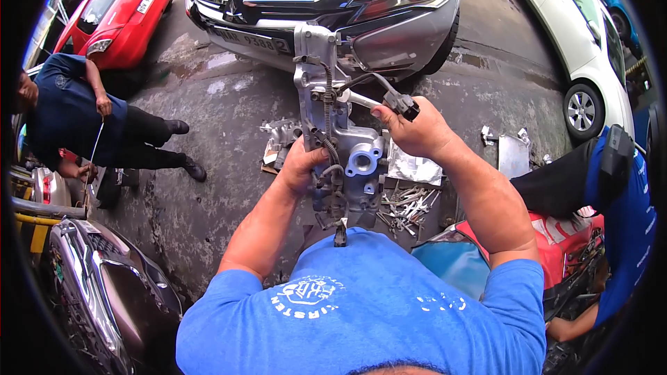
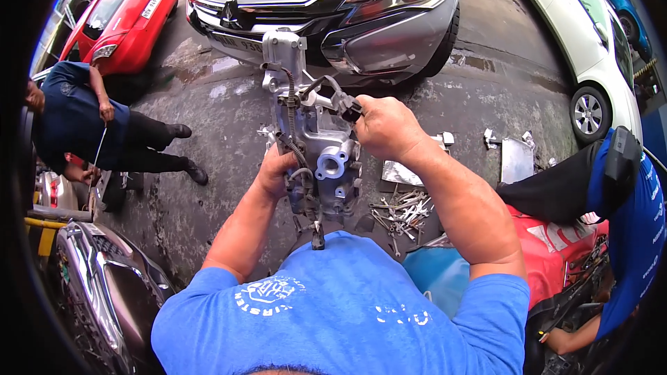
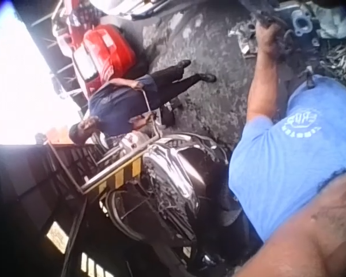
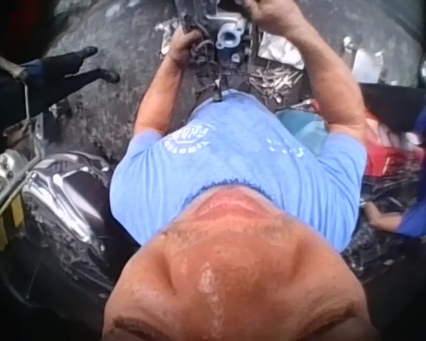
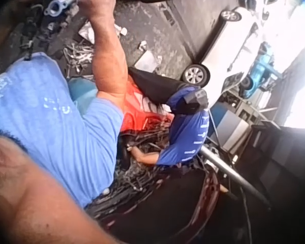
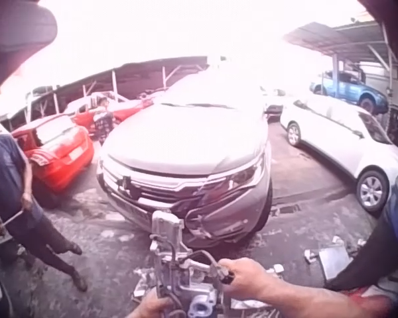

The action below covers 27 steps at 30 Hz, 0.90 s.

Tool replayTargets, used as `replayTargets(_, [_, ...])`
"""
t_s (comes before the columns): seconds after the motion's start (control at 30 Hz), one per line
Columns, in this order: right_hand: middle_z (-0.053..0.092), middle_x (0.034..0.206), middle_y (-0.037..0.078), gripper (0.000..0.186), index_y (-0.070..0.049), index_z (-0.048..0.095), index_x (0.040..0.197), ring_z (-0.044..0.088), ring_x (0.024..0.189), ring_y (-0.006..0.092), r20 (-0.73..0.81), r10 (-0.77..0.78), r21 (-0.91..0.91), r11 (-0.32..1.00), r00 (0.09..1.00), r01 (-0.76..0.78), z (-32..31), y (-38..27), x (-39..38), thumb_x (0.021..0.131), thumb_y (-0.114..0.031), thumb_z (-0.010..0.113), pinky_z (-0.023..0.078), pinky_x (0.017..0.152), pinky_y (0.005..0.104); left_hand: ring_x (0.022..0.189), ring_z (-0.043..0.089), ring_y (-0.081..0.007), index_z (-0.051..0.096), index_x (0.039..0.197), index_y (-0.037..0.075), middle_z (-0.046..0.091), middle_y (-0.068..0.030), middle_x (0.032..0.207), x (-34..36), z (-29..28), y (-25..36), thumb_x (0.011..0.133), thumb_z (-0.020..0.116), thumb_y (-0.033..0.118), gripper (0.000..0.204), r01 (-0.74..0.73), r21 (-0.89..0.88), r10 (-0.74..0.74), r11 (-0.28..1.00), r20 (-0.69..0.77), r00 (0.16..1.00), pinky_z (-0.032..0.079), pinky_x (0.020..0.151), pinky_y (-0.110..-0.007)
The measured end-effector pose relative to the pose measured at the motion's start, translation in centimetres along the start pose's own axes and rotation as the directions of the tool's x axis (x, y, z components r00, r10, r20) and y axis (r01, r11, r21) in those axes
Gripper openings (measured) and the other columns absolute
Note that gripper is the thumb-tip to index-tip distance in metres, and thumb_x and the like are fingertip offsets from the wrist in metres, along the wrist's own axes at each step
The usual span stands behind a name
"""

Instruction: Inspecting an intake manifold and throttle body component before placing it into the engine bay of a vehicle.

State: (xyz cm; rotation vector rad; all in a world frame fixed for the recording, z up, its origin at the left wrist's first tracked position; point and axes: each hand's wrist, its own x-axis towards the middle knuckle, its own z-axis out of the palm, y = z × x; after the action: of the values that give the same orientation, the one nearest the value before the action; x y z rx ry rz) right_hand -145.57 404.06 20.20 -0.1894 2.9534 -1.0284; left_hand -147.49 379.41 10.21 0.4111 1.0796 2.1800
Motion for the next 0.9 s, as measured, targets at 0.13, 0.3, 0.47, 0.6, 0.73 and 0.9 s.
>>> replayTargets(0.13, [0.064,0.071,0.021,0.030,-0.001,0.066,0.095,0.065,0.071,0.0374,0.051,0.151,0.114,0.981,0.987,-0.156,0.6,-0.9,-0.3,0.096,-0.030,0.059,0.050,0.067,0.0448,0.105,0.065,-0.0207,0.055,0.129,-0.002,0.066,-0.0120,0.117,0.4,0.2,0.4,0.081,0.078,0.037,0.066,0.102,-0.005,-0.102,0.995,0.033,0.994,0.052,0.092,-0.035])
replayTargets(0.3, [0.057,0.064,0.006,0.036,0.000,0.064,0.088,0.050,0.059,0.0147,0.262,0.083,0.186,0.973,0.962,-0.134,-2.4,0.3,0.8,0.101,-0.033,0.058,0.043,0.057,0.0344,0.108,0.064,-0.0219,0.054,0.132,-0.007,0.065,-0.0145,0.122,1.5,0.6,0.4,0.080,0.070,0.032,0.066,0.099,-0.059,-0.095,0.993,0.071,0.993,0.050,0.096,-0.035])
replayTargets(0.47, [0.054,0.066,0.003,0.029,0.001,0.063,0.092,0.056,0.059,0.0128,0.357,0.184,0.320,0.897,0.916,-0.305,-5.7,2.2,0.1,0.102,-0.024,0.055,0.047,0.057,0.0338,0.114,0.063,-0.0252,0.050,0.135,-0.006,0.063,-0.0161,0.127,2.2,1.1,1.3,0.079,0.074,0.040,0.077,0.110,0.036,-0.113,0.993,0.097,0.989,0.048,0.101,-0.038])
replayTargets(0.6, [0.062,0.080,0.012,0.024,-0.002,0.067,0.111,0.062,0.080,0.0288,-0.184,-0.247,0.027,0.966,0.951,0.256,-3.1,3.4,-1.4,0.095,-0.019,0.063,0.050,0.072,0.0399,0.117,0.061,-0.0267,0.050,0.136,-0.006,0.061,-0.0177,0.131,2.7,0.6,1.0,0.079,0.073,0.039,0.076,0.111,-0.022,-0.109,0.994,0.085,0.990,0.047,0.103,-0.039])
replayTargets(0.73, [0.060,0.085,0.013,0.025,-0.005,0.069,0.112,0.060,0.082,0.0320,-0.176,-0.169,-0.063,0.985,0.970,0.160,-3.3,1.8,-2.1,0.091,-0.019,0.067,0.050,0.074,0.0402,0.116,0.062,-0.0264,0.050,0.136,-0.006,0.062,-0.0177,0.129,3.7,0.8,0.7,0.080,0.073,0.039,0.076,0.094,0.015,-0.095,0.995,0.103,0.990,0.047,0.102,-0.038])
replayTargets(0.9, [0.059,0.083,0.011,0.027,-0.004,0.071,0.111,0.060,0.080,0.0297,-0.333,-0.246,-0.066,0.969,0.910,0.238,-3.7,3.1,-2.4,0.085,-0.014,0.071,0.050,0.072,0.0395,0.114,0.063,-0.0266,0.050,0.136,-0.007,0.062,-0.0183,0.128,3.9,1.5,0.5,0.079,0.073,0.041,0.078,0.112,0.060,-0.116,0.992,0.075,0.990,0.048,0.101,-0.038])
